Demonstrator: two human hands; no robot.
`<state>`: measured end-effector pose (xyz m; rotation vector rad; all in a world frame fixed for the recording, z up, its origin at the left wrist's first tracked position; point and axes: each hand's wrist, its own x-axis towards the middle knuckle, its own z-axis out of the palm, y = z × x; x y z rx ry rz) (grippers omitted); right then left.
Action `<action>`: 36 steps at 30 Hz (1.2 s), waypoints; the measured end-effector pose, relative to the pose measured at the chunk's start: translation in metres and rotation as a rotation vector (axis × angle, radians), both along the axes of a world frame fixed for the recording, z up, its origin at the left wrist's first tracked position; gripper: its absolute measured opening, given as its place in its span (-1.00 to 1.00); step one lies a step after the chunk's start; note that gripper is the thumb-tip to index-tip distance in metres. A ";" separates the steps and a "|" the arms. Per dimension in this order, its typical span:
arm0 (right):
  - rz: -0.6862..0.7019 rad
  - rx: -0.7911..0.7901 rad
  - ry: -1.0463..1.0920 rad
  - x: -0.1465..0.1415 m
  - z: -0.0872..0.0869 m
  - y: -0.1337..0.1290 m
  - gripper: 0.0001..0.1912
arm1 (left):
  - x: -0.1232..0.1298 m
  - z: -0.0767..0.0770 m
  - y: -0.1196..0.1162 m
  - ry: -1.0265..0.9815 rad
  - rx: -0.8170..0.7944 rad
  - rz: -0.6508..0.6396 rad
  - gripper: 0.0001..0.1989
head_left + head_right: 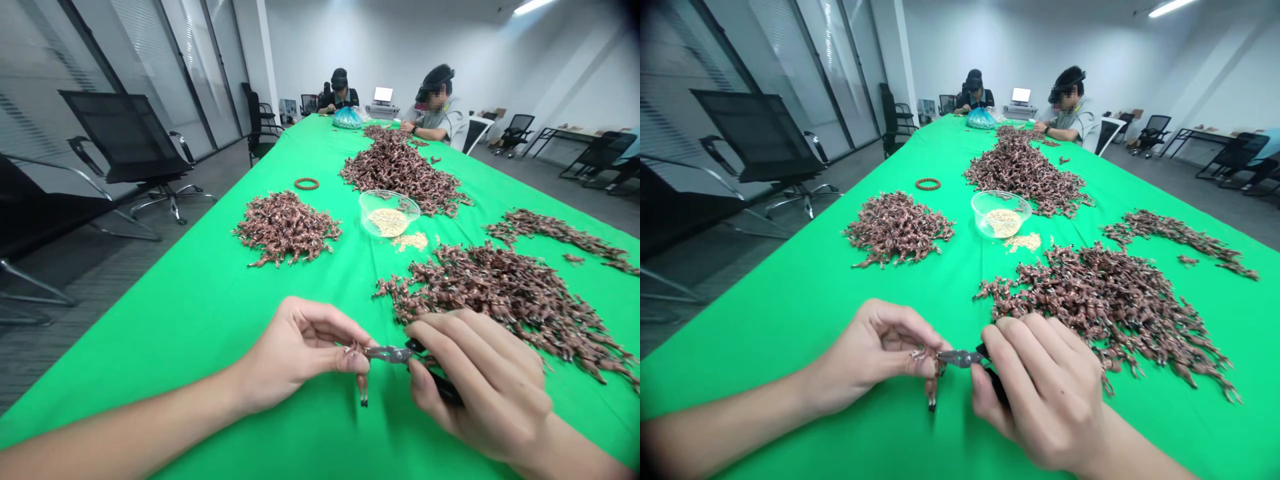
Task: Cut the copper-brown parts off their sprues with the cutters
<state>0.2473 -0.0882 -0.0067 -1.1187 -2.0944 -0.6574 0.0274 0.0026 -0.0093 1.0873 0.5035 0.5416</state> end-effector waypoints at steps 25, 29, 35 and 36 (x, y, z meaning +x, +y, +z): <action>-0.014 0.084 -0.142 -0.002 0.010 0.000 -0.85 | -0.001 0.005 0.003 0.077 -0.033 -0.074 -0.83; -0.004 0.087 -0.143 -0.003 0.012 0.000 -0.84 | -0.002 0.005 0.003 0.066 -0.028 -0.081 -0.83; -0.003 0.094 -0.132 -0.002 0.009 -0.001 -0.83 | -0.002 0.003 0.003 0.043 -0.043 -0.092 -0.84; -0.010 0.096 -0.128 -0.001 0.009 -0.001 -0.83 | -0.003 0.003 0.003 0.040 -0.045 -0.096 -0.85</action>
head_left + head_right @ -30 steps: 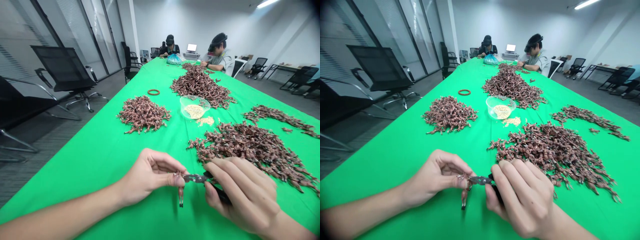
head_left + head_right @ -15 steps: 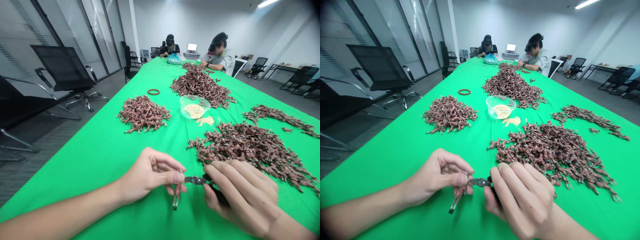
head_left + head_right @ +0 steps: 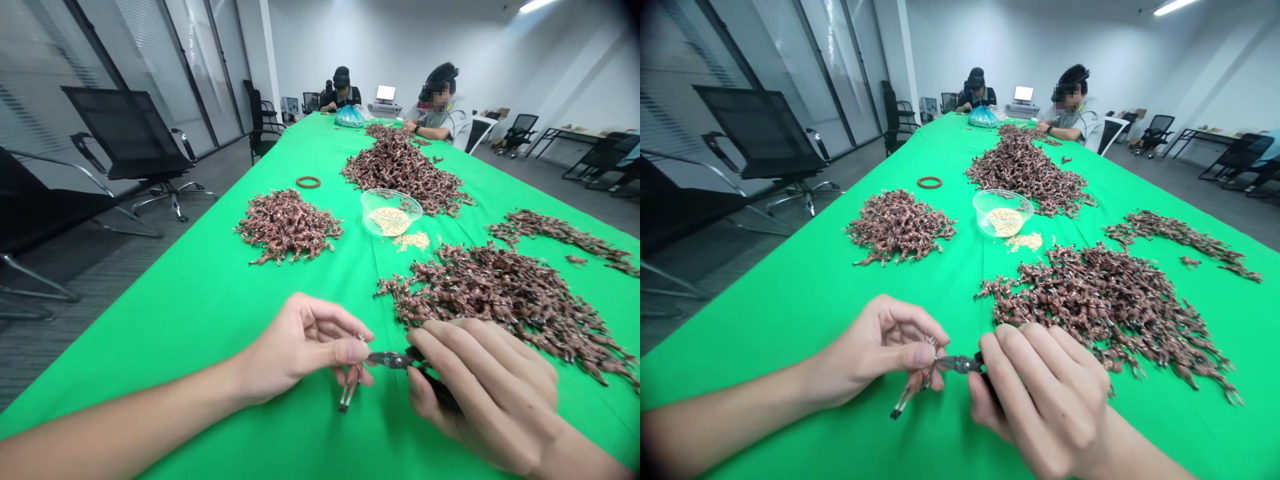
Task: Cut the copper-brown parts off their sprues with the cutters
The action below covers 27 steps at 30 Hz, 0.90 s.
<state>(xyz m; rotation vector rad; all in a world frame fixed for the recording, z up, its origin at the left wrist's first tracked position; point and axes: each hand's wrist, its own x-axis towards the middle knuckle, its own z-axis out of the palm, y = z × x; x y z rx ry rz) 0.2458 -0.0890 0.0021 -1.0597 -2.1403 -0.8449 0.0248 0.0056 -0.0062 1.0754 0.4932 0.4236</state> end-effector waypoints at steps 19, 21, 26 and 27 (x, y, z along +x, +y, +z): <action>0.033 0.008 0.028 -0.002 -0.003 -0.003 -0.83 | 0.002 -0.002 0.002 -0.016 0.034 -0.033 -0.84; 0.029 -0.029 0.047 -0.002 -0.005 -0.003 -0.82 | 0.002 -0.002 0.002 -0.011 0.054 -0.032 -0.84; 0.010 -0.217 0.186 -0.002 -0.009 -0.001 -0.91 | 0.002 -0.004 -0.002 0.049 0.188 0.065 -0.81; 0.008 -0.254 0.213 -0.002 -0.009 0.000 -0.92 | 0.002 -0.004 -0.003 0.064 0.223 0.089 -0.81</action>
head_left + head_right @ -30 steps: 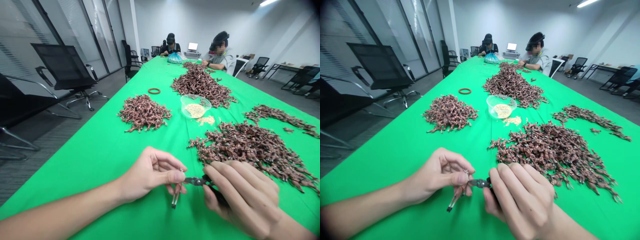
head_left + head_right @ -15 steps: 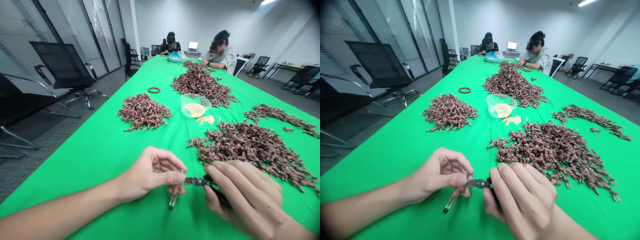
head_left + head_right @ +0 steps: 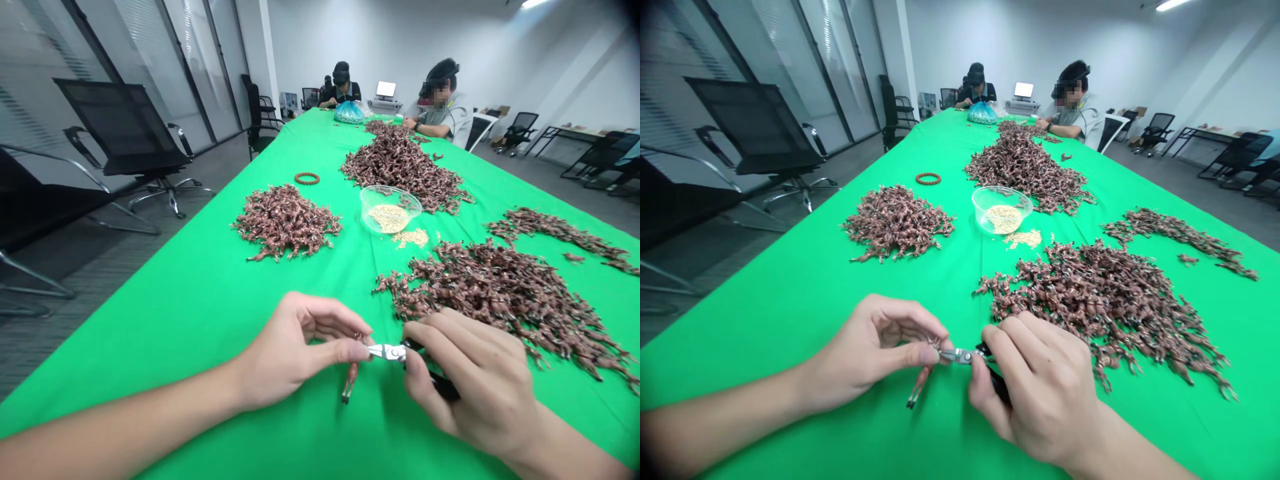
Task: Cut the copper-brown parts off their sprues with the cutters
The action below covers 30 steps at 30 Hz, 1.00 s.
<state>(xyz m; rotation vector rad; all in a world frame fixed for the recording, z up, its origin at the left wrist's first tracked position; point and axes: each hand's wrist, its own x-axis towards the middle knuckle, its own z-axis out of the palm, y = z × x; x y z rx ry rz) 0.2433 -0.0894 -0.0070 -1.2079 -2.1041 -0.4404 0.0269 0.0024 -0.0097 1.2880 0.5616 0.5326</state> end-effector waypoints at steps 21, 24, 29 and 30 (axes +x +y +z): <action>-0.038 -0.329 0.288 -0.006 0.004 0.005 -0.76 | -0.002 0.004 -0.003 0.009 0.138 0.014 -0.52; -0.038 -0.349 0.306 -0.005 0.004 0.006 -0.75 | -0.002 0.004 -0.003 0.020 0.128 0.022 -0.53; -0.075 -0.391 0.339 -0.002 0.004 0.008 -0.73 | -0.002 0.002 -0.002 0.046 0.111 0.075 -0.56; -0.081 -0.387 0.344 -0.002 0.004 0.008 -0.73 | -0.002 0.002 -0.001 0.052 0.107 0.083 -0.56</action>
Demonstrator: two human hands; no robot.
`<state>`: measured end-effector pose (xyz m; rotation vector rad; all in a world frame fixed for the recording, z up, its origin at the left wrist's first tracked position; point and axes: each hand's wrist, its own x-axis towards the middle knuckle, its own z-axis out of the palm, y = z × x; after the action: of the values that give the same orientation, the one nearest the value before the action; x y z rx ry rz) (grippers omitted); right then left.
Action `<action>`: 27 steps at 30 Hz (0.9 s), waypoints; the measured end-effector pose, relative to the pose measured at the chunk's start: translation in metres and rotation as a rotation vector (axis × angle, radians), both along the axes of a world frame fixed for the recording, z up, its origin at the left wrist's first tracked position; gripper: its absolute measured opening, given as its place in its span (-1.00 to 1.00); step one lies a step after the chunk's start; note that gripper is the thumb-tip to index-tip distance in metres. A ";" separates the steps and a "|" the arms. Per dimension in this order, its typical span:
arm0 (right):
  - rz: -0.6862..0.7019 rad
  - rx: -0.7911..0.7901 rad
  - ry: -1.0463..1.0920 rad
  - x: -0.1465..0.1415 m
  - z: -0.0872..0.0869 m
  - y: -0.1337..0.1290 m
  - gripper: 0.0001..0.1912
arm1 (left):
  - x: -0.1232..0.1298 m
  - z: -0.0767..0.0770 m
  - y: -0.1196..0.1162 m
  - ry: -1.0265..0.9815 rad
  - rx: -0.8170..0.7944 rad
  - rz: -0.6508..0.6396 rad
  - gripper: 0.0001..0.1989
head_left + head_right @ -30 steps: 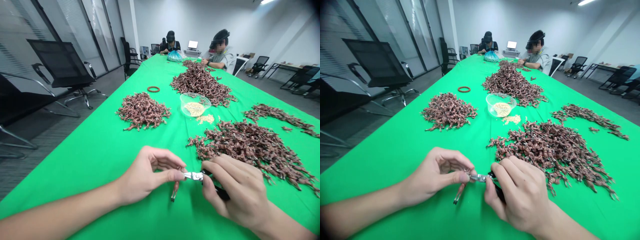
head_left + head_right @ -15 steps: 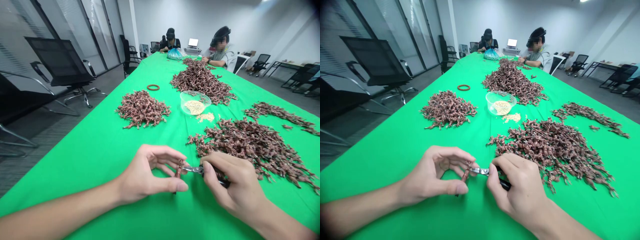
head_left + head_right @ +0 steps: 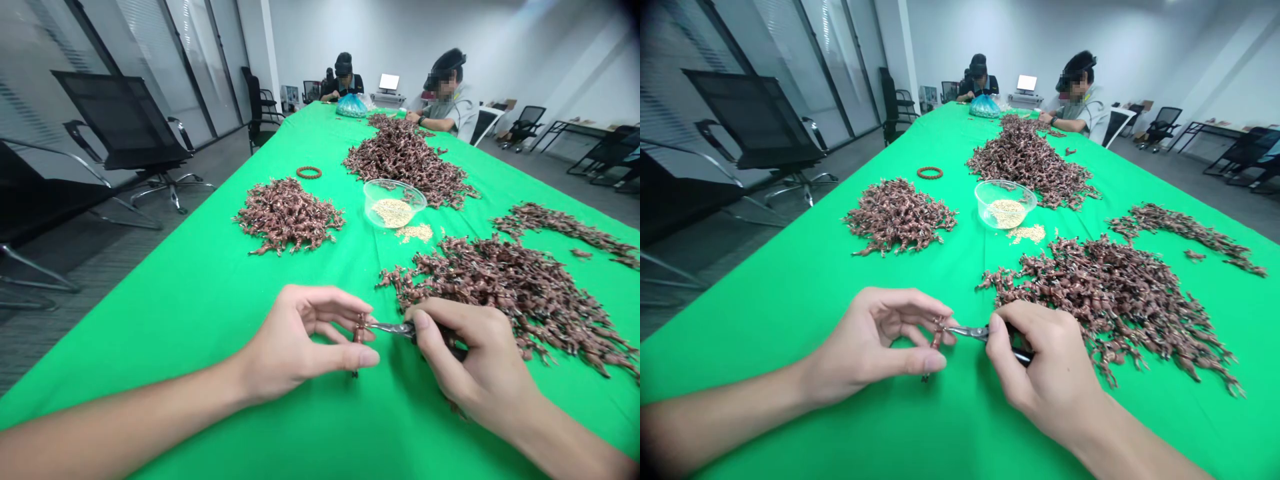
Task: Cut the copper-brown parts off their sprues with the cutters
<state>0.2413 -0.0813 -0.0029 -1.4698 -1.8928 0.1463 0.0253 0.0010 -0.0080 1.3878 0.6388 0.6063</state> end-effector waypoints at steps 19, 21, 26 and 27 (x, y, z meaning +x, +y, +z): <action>0.033 0.035 -0.019 -0.004 0.002 0.002 -0.72 | 0.001 0.000 0.000 -0.023 -0.017 -0.014 -0.58; 0.033 0.017 -0.027 -0.005 0.002 0.002 -0.68 | 0.001 -0.001 0.000 -0.024 -0.018 -0.018 -0.57; 0.026 -0.029 -0.023 -0.005 0.000 0.002 -0.62 | 0.000 -0.001 -0.001 -0.017 0.003 -0.003 -0.58; 0.022 -0.038 -0.016 -0.005 0.000 0.002 -0.63 | 0.001 -0.001 -0.001 -0.012 0.013 0.007 -0.59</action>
<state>0.2361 -0.0794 -0.0029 -1.4802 -1.9296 0.1822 0.0258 -0.0005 -0.0087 1.3933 0.6312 0.6250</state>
